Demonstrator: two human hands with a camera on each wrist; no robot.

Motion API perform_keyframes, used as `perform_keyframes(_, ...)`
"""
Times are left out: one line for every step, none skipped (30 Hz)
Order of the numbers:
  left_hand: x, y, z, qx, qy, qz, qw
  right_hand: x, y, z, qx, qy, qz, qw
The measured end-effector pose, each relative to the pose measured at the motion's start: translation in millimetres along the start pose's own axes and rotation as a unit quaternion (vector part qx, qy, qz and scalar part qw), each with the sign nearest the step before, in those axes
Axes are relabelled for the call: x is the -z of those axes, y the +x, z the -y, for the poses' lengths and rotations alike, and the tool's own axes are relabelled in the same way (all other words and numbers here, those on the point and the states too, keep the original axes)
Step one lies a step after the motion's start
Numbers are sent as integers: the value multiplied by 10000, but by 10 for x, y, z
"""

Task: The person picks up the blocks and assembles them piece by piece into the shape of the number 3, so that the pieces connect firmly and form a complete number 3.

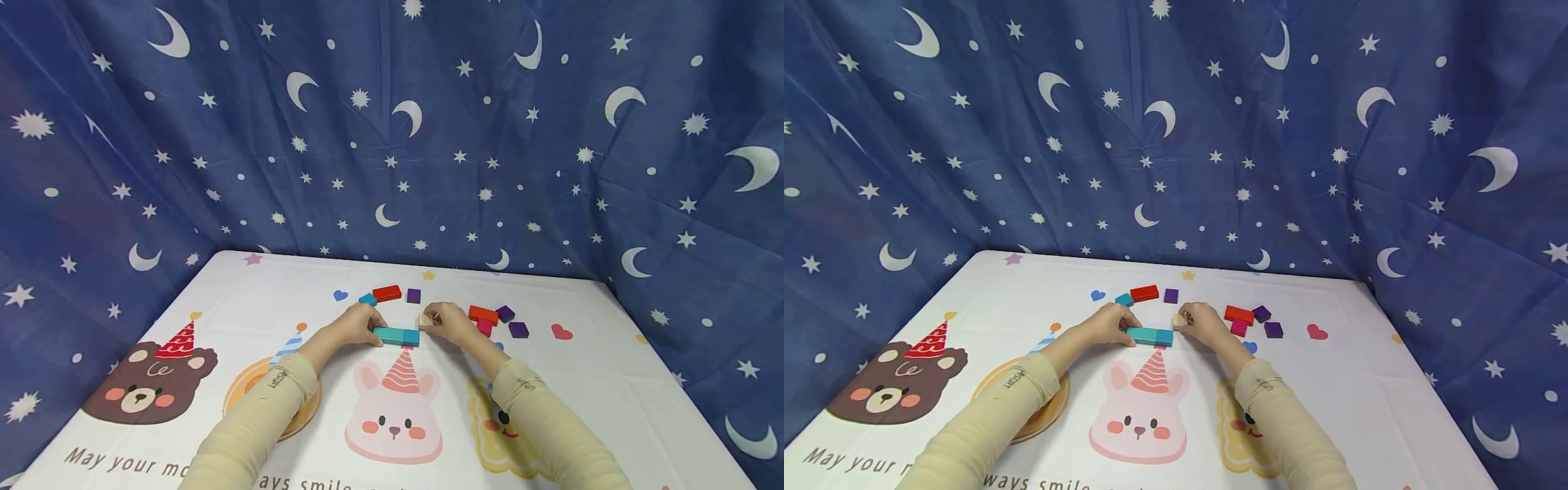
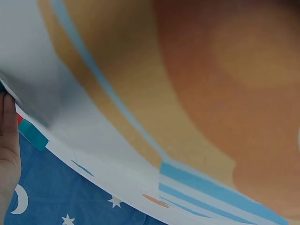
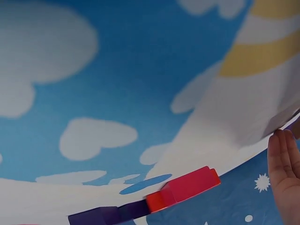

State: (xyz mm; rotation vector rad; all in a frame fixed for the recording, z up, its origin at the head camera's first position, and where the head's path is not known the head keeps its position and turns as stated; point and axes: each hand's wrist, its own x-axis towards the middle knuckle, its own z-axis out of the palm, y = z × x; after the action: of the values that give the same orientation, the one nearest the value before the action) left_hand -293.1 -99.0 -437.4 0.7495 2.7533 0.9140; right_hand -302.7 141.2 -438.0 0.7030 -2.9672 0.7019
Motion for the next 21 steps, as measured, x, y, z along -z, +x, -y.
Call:
perform_keyframes(-3,2,-1,2,-12,-3,10000,-3,-2,1,12,10,11,10000)
perform_keyframes(-7,4,-1,9,-24,-9,10000,-6,-3,-1,30,-1,32,10000)
perform_keyframes(-11,5,2,15,-27,-7,10000,-10,-4,-2,50,-27,51,10000)
perform_keyframes(-16,8,3,30,-32,-3,10000,-13,-5,-3,66,-52,70,9999)
perform_keyframes(-20,10,2,41,-33,2,10000,-14,-8,-2,87,-81,93,9999)
perform_keyframes(-24,10,2,57,-31,5,10000,-15,-10,0,99,-115,107,9998)
perform_keyframes(-28,10,3,64,-30,-1,10000,-13,-12,4,116,-128,124,9998)
perform_keyframes(-30,10,4,77,-25,-2,10000,-10,-16,10,150,-158,134,9997)
perform_keyframes(-32,9,2,89,-25,-2,10000,-5,-18,18,161,-160,148,9996)
perform_keyframes(-32,9,-1,97,-26,-5,9999,-1,-20,27,163,-166,162,9996)
perform_keyframes(-32,7,-2,103,-29,-8,9999,4,-22,35,158,-170,180,9996)
perform_keyframes(-31,6,-4,99,-30,-9,9999,8,-21,43,143,-179,195,9995)
perform_keyframes(-30,5,-6,94,-31,-8,10000,11,-20,49,130,-181,214,9995)
perform_keyframes(-28,4,-9,85,-24,-7,10000,14,-18,53,112,-198,230,9995)
perform_keyframes(-25,3,-12,76,-30,-6,10000,17,-15,57,84,-204,247,9995)
perform_keyframes(-22,3,-14,59,-27,-6,10000,18,-12,58,82,-222,254,9994)
perform_keyframes(-18,1,-20,61,-27,-1,10000,22,-10,58,100,-247,267,9993)
perform_keyframes(-14,-2,-26,61,-19,1,10000,25,-7,57,132,-267,272,9992)
perform_keyframes(-10,-2,-30,68,-16,5,10000,28,-4,56,167,-276,281,9991)
perform_keyframes(-7,-3,-34,64,-12,10,10000,31,-3,57,202,-292,283,9990)
perform_keyframes(-3,-3,-35,56,-7,14,10000,34,-2,60,227,-302,285,9989)
